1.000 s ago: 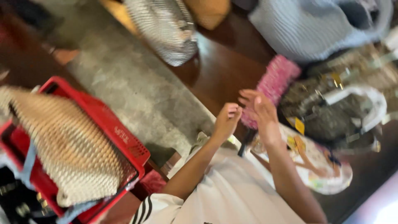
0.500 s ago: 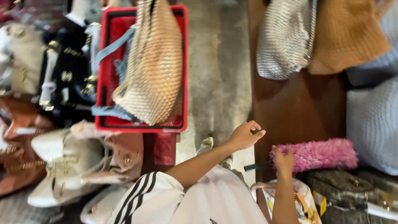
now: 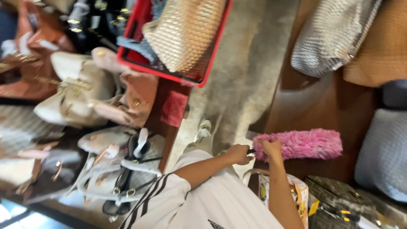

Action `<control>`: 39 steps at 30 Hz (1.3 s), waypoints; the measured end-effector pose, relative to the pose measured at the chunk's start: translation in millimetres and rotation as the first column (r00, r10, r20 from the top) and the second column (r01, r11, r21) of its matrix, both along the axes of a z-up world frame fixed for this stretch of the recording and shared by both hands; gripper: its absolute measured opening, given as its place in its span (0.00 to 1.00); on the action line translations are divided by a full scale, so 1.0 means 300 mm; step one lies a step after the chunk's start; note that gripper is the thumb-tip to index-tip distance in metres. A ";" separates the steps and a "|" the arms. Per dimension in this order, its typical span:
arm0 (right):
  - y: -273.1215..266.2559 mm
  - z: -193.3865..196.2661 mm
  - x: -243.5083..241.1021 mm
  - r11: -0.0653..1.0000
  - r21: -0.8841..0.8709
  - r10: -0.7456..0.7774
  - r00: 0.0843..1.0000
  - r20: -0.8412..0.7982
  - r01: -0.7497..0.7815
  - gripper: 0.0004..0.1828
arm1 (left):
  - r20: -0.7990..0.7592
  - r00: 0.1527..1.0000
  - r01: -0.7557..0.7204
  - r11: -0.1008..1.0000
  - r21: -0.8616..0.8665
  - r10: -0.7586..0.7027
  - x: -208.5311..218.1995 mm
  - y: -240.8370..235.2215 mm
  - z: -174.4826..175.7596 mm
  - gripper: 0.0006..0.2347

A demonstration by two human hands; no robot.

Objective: The person uses a pink feather duster to clean a light blue woven handbag on a display shelf. They dust the exterior and interior of the bag, then place it into a red shopping basket. The person then picks up a beige woven handbag from the basket and begins dusting it.

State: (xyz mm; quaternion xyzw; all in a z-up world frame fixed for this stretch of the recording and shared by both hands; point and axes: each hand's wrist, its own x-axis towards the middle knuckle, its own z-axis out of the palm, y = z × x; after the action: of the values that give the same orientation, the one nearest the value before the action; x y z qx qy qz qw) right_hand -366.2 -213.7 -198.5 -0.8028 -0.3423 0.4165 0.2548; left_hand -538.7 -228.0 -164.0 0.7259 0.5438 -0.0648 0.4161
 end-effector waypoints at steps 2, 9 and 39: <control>-0.018 0.171 -0.111 1.000 0.016 0.007 0.998 -0.069 -0.006 0.36 | 0.047 0.997 -0.066 0.997 -0.044 0.068 -0.074 -0.017 0.126 0.18; -0.025 0.356 -0.362 0.816 0.576 0.075 0.997 -0.023 -0.049 0.10 | 0.171 0.892 -0.417 0.908 -0.043 0.418 -0.343 -0.074 0.433 0.16; 0.212 0.726 -0.610 0.746 0.564 0.343 0.521 -0.781 0.354 0.25 | 0.828 0.479 -0.860 0.347 0.375 0.292 -0.726 0.153 0.693 0.05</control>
State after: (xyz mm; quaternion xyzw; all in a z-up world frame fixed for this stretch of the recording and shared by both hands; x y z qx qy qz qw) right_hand -549.1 -150.1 19.2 -0.3456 -0.2935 0.6013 0.6579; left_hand -756.6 -182.1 43.9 0.5322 0.5740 0.5850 0.2122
